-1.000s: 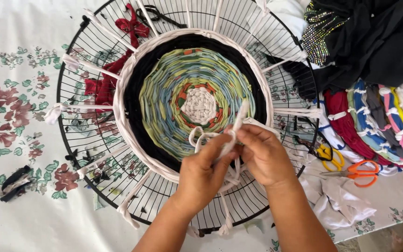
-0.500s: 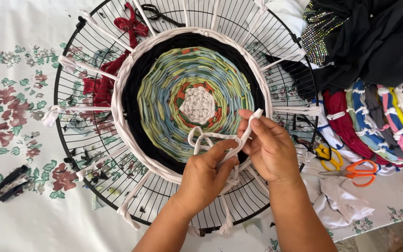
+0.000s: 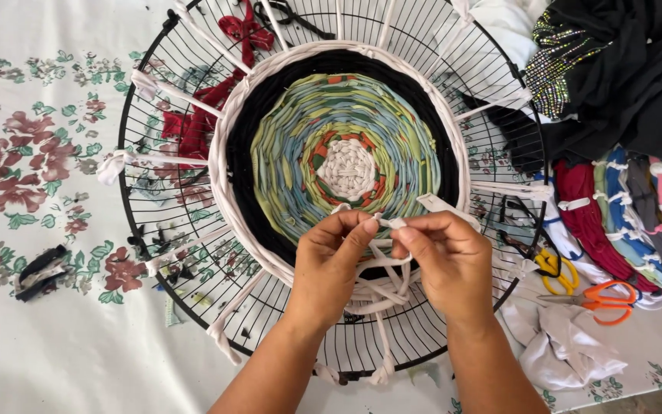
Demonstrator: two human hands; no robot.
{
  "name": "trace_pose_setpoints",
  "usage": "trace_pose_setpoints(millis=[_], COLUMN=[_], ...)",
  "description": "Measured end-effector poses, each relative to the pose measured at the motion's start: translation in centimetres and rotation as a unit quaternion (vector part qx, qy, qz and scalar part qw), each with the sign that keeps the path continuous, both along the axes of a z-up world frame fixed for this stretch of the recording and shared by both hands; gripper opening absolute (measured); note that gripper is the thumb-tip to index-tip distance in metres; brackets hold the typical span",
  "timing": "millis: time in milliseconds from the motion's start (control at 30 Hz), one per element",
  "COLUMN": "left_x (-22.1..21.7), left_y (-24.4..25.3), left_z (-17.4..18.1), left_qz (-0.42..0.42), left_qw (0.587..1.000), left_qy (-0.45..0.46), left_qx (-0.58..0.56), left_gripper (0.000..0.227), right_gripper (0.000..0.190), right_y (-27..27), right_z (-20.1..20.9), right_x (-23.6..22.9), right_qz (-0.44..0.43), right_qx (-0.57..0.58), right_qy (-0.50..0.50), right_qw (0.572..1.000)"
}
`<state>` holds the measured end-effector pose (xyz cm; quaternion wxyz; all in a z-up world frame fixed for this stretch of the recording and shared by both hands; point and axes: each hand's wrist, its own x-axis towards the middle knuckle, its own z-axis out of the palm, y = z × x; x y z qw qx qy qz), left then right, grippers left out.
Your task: Weave a circular rug using cloth strips on a metal frame.
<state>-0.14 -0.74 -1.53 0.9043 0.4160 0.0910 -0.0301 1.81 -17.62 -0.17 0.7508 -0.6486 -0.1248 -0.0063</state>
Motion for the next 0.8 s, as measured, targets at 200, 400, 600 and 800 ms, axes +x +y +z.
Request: trace_pose_setpoints(millis=[200,400,600,800], left_x=[0.0,0.1,-0.1,-0.1], left_y=[0.1,-0.1,-0.5,-0.6], left_z=[0.6,-0.5,-0.8,-0.3], left_qz=[-0.032,-0.036,-0.023,-0.035], left_qw=[0.999,0.999,0.994,0.993], left_qy=[-0.003,-0.022,-0.042,-0.062], left_qx=[0.017,0.020,0.095,0.089], left_gripper=[0.023,0.023,0.021,0.018], right_gripper=[0.008,0.015,0.012,0.007], right_y=[1.6,2.1,1.1,0.0], right_z=[0.3,1.1,-0.3,-0.4], right_x=[-0.6,-0.6,-0.5,0.6], right_qz=[0.000,-0.074,-0.049,0.016], right_qx=[-0.081,-0.228,-0.129,-0.052], right_qy=[-0.061,-0.185,-0.068,0.017], right_qw=[0.995,0.953,0.988,0.998])
